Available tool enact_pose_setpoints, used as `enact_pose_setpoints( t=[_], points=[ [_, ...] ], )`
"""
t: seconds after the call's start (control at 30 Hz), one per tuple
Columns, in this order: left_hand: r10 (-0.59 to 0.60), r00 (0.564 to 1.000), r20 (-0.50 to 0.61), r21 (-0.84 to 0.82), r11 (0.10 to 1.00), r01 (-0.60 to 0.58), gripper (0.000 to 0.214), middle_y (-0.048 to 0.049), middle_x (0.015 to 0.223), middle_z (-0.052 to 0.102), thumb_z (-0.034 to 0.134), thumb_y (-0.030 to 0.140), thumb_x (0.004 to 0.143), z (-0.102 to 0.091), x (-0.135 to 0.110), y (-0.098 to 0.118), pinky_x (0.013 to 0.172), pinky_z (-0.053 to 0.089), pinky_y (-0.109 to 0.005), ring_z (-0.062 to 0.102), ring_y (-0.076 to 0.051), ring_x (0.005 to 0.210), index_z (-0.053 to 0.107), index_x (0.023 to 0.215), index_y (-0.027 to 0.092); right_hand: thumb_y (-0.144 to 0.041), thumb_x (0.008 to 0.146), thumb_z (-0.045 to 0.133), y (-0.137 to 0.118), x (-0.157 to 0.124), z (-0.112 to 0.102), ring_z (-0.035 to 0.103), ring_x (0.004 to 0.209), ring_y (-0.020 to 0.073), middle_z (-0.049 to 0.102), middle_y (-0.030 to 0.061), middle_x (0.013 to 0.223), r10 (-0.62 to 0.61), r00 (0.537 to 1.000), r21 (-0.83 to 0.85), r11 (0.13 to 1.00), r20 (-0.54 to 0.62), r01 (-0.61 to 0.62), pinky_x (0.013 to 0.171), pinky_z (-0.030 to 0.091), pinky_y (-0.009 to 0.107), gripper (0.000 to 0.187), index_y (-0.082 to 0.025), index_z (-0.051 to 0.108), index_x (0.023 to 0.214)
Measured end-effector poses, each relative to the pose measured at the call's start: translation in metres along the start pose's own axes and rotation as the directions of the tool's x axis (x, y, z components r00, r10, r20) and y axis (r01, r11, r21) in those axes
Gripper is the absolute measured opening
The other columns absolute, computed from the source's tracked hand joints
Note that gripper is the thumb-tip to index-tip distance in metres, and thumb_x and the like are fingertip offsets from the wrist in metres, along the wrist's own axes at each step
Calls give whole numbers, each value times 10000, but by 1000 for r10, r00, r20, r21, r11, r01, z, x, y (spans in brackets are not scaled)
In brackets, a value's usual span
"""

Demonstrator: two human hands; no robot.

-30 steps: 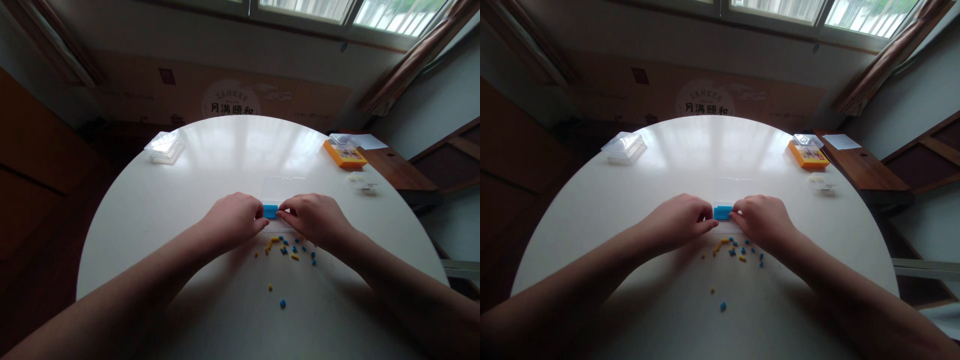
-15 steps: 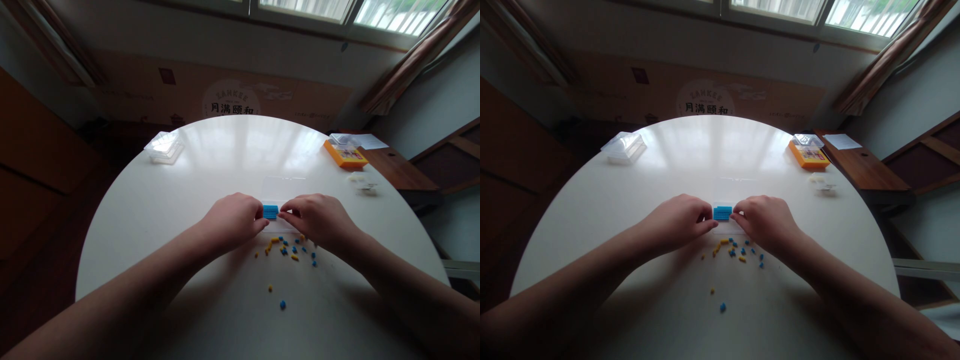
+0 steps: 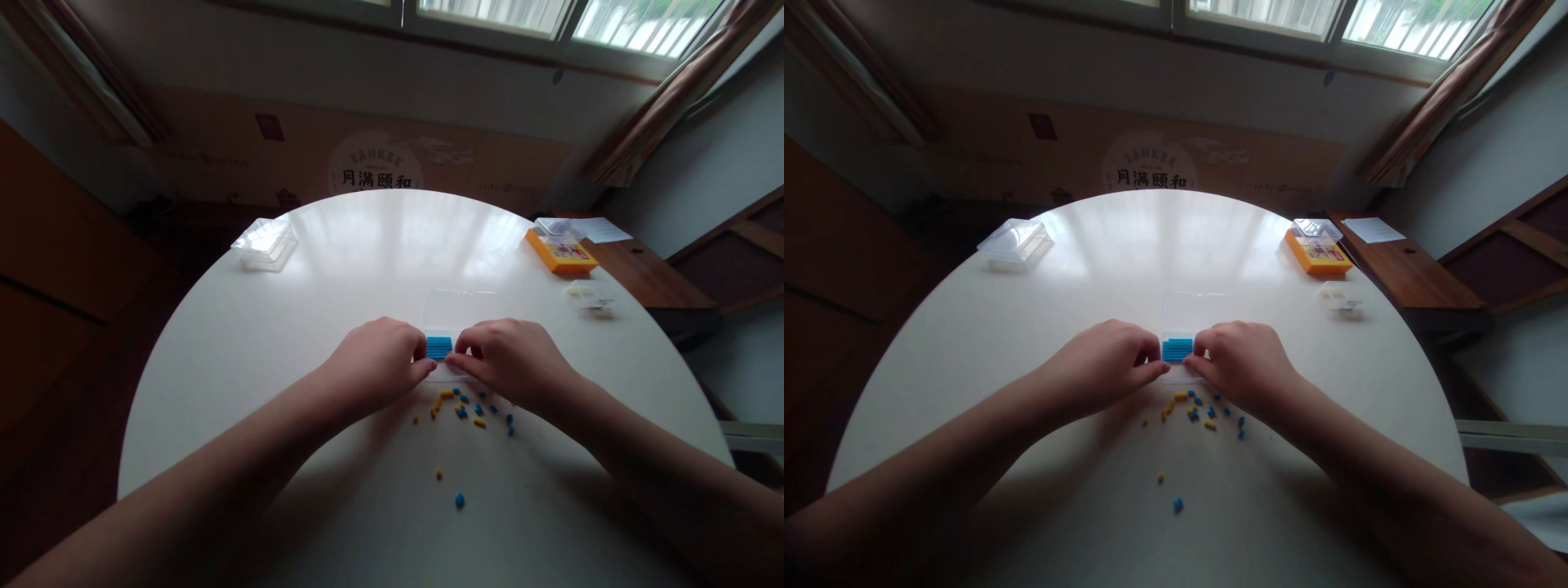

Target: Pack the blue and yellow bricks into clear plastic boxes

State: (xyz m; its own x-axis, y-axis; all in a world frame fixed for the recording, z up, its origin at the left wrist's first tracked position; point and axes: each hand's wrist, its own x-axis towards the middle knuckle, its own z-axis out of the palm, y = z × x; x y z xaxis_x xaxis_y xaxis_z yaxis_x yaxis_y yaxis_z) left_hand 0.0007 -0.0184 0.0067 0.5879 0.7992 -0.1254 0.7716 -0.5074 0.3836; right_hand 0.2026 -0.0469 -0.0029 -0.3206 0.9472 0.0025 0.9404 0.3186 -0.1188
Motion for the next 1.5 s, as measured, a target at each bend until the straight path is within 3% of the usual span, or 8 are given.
enact_pose_setpoints(
  t=[0.6,1.5],
  points=[
    [10,1000,0,3,1000,-10,306,-37,685,654,524,434,836,-1,-2,0,482,293,-271,525,-165,580,693,699,218,-516,861,547,-1,4,1,466,602,67,628,-10,718,-60,998,-1,998,-9,60,529,189,189,341,-225,673,736],
    [19,1000,1,-23,1000,-19,337,-45,674,642,516,458,843,0,-1,-1,476,291,-268,514,-160,566,684,694,207,-520,851,557,-3,10,5,463,614,66,612,-8,700,-39,999,22,999,-18,39,534,201,195,349,-215,671,726]
  ],
)
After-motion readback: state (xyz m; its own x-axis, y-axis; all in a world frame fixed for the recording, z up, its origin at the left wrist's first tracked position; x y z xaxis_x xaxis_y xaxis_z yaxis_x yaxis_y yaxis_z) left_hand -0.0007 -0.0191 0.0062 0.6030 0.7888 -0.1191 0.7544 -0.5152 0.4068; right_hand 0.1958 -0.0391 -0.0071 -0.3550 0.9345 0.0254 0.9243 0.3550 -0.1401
